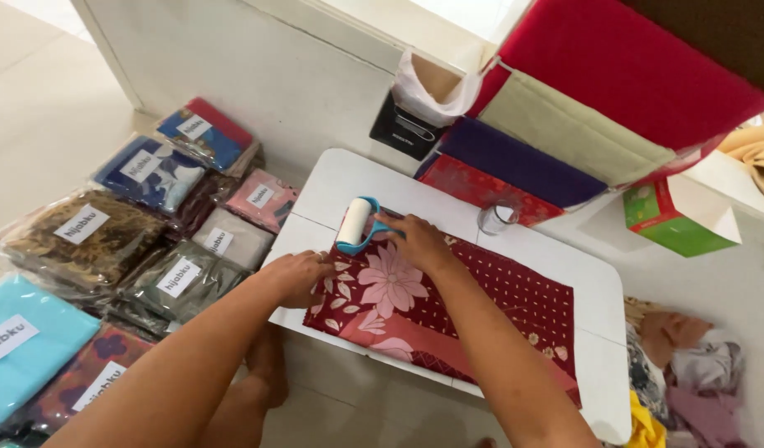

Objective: A person folds a patterned cloth on a small table and then uses a lint roller to clean the fabric surface.

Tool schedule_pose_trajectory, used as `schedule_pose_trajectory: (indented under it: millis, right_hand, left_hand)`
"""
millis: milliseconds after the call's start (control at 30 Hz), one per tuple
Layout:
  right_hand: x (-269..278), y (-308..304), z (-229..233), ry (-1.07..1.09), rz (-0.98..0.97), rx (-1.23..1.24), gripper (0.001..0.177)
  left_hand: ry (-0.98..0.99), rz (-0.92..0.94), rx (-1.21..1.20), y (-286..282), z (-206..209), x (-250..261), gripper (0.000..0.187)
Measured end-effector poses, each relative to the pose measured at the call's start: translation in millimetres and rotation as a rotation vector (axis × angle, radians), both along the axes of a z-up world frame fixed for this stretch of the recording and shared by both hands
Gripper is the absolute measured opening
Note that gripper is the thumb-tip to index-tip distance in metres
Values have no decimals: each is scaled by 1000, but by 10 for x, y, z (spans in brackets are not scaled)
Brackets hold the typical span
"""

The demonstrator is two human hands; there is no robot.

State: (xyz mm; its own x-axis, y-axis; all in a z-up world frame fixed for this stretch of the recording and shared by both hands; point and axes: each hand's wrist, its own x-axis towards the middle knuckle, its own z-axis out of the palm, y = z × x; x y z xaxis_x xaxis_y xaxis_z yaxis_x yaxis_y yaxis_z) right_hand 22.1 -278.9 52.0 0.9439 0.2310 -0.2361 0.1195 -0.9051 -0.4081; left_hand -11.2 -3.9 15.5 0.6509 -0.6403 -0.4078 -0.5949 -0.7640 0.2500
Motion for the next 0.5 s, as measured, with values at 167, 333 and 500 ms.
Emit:
schedule_pose_trajectory:
  millis: [167, 333, 500]
  right_hand:
    - [-188, -674, -180, -51, -16, 35, 33]
    - [-664, -1856, 119, -43, -35, 18, 30]
    - [-1206, -3242, 226, -115, -180, -117, 29]
  left_hand:
    - [15, 65, -21, -121, -289, 166, 41]
    - [-19, 62, 16, -215, -188, 164, 41]
    - [-30, 38, 105, -343, -131, 248, 42]
